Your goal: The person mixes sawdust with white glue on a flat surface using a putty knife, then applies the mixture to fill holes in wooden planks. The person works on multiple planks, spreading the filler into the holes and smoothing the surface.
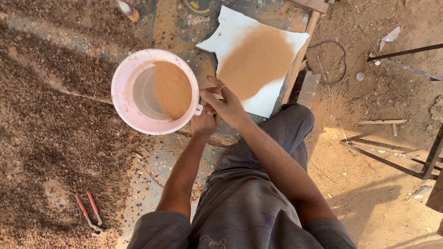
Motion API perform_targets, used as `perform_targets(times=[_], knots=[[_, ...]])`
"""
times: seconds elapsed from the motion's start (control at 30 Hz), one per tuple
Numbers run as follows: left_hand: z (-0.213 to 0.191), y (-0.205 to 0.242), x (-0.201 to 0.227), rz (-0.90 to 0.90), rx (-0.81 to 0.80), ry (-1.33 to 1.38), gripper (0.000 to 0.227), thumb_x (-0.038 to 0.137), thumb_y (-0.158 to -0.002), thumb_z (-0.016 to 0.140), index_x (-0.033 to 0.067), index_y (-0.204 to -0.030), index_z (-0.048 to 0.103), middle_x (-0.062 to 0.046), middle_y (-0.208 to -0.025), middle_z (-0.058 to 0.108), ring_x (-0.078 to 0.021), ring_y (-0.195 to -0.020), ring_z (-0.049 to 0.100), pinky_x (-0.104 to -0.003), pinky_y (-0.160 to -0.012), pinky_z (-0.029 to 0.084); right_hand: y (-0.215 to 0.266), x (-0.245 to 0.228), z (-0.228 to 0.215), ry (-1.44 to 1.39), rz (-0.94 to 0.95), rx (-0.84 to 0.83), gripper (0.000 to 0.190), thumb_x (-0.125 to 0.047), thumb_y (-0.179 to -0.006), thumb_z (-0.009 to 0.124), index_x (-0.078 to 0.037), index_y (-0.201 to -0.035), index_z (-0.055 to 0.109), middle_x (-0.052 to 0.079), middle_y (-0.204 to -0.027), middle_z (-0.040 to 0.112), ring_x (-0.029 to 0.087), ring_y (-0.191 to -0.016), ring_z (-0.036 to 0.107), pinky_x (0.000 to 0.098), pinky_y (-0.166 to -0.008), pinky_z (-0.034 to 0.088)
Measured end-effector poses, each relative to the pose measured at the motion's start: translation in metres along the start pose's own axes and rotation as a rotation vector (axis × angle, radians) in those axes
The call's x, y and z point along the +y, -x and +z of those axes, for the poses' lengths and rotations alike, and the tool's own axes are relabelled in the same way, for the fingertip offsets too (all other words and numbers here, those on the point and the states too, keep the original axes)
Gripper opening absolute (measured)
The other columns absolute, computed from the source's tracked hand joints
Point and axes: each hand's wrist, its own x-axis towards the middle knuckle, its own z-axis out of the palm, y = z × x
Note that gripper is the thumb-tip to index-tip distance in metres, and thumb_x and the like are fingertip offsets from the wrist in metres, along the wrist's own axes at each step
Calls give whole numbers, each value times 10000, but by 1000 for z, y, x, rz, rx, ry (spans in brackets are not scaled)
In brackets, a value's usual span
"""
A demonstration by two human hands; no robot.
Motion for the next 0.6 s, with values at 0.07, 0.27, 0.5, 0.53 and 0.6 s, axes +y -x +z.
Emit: perform_targets(times=[0.07, 0.27, 0.5, 0.53, 0.6], knots=[[0, 1, 1, 141, 416, -7, 528, 424, -1011, 561, 86, -1416, 536, -190, -1463, 529, -377, -1403, 467, -585, -1163, 368, 1, 10, -34, -47, 34, 57, 689, -360, -979, 618, -25, -1534, 386, 145, -1310, 640, 175, -933, 755, 282, -775, 632], [8, -1, -2, 251, 597, 77, 566, 386, -1032, 569, 36, -1470, 489, -246, -1530, 472, -457, -1448, 414, -617, -1208, 330, 16, 80, -160, -208, 18, 431, 523, -354, -1041, 564, -15, -1438, 587, 125, -1107, 717, 166, -915, 737, 278, -824, 577], [2, -13, 19, 265, 637, 228, 576, 338, -1065, 543, 16, -1526, 418, -287, -1543, 426, -481, -1445, 391, -648, -1217, 279, 27, 144, -275, 6, -204, 741, 395, -92, -932, 752, 25, -1269, 581, 63, -1075, 708, 128, -975, 706, 291, -843, 591], [3, -19, 24, 210, 656, 249, 580, 348, -1078, 526, 7, -1531, 406, -287, -1551, 419, -484, -1462, 373, -645, -1225, 266, 23, 146, -284, 49, -266, 741, 333, -55, -931, 779, 46, -1199, 609, 59, -1103, 694, 124, -1006, 690, 291, -871, 593], [7, -31, 34, 93, 696, 293, 590, 369, -1104, 493, -12, -1540, 381, -288, -1568, 405, -489, -1495, 337, -640, -1240, 239, 5, 142, -303, 103, -119, 806, 167, -88, -958, 701, 15, -1089, 691, 53, -1004, 732, 105, -897, 691, 268, -790, 584]])
